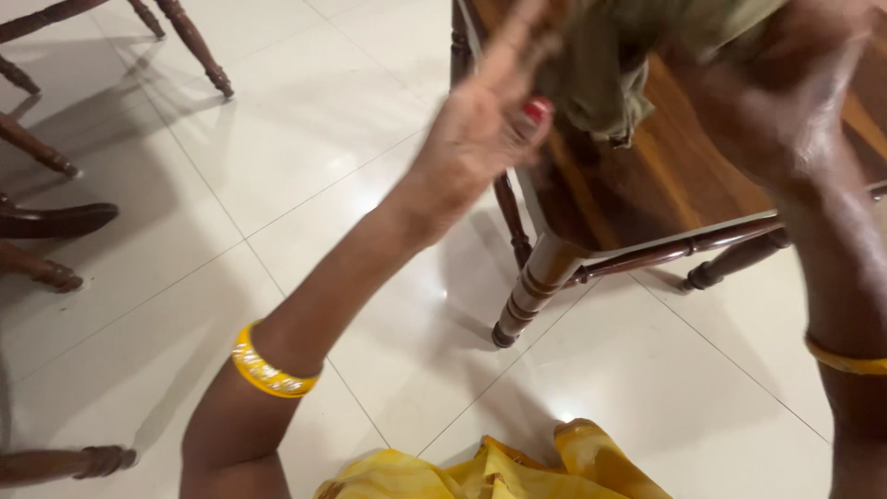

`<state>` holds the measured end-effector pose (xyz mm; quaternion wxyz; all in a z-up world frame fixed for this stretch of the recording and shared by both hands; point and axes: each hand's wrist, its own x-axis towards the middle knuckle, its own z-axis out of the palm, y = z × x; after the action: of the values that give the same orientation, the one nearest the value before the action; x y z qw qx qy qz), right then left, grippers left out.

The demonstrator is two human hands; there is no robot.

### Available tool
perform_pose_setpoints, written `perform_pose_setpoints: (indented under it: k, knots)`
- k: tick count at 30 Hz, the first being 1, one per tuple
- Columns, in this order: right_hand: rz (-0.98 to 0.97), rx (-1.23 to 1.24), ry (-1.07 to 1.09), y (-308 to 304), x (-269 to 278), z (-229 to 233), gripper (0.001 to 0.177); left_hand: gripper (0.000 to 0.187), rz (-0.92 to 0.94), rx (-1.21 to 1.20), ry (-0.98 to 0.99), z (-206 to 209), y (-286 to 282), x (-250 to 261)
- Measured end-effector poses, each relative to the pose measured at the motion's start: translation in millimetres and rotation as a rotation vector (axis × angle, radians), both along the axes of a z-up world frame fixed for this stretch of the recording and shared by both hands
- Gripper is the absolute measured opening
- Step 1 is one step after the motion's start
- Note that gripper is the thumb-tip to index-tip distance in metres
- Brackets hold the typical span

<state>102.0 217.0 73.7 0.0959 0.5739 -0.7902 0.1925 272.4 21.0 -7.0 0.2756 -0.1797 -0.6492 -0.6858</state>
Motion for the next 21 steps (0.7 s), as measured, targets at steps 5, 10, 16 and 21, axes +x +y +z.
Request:
perform_pose_setpoints:
  k: [5,10,16,21]
  knots:
    - [-0.192,0.34,0.164,51,-1,-6,0.054,0.034,0.124,-0.259,-0.187,-18,9,-33]
    - [-0.178,0.001,-0.028,75,-2,-11,0.064,0.038,0.649,-0.15,-0.229,-54,-13,-52]
    - [-0.132,0.236,-0.071,-37,-18,-58,0.08,0.078,0.476,0.021,-0.139,-98,-21,-94]
    - [0.166,0.174,0.362,-54,-35,-83,0.075,0.085,0.195,0.527,0.014,-108,4,-118]
